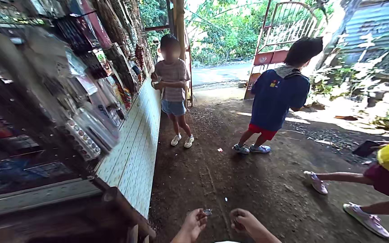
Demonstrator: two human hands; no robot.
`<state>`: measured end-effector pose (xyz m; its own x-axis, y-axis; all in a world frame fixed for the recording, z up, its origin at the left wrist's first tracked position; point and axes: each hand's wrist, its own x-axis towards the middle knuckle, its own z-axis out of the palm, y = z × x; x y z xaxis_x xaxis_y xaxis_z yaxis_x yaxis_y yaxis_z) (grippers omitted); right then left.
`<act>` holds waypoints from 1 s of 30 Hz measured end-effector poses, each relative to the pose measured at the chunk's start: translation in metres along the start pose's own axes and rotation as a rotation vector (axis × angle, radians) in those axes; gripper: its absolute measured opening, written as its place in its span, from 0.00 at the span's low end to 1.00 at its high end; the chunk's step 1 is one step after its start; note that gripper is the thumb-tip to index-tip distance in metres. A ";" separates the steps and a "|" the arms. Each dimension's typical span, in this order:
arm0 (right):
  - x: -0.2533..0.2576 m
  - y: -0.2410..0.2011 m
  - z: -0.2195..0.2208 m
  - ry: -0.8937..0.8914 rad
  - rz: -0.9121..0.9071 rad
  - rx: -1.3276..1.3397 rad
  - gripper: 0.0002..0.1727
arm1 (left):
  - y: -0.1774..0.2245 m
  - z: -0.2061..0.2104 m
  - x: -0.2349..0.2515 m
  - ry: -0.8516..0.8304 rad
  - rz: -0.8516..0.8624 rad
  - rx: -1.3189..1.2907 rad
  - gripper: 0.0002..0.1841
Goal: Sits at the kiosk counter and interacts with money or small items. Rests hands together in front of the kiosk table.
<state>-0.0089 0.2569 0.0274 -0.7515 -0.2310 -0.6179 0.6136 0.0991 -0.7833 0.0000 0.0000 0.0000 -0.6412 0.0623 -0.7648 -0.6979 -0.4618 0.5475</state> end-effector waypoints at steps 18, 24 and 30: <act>-0.132 -0.064 0.027 0.574 -1.186 -0.292 0.28 | 0.028 0.164 -0.128 -0.646 -0.053 -0.465 0.28; -0.193 -0.004 -0.001 0.754 -0.812 0.343 0.22 | -0.007 0.188 -0.151 -0.704 -0.013 -0.297 0.25; -0.264 0.039 0.007 0.553 -0.443 0.991 0.28 | -0.096 0.214 -0.209 -1.108 0.537 0.385 0.28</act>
<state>0.2149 0.3147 0.1604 -0.7964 0.4098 -0.4447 0.0156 -0.7212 -0.6925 0.1327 0.2206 0.1795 -0.6609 0.7316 0.1672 -0.1990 -0.3857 0.9009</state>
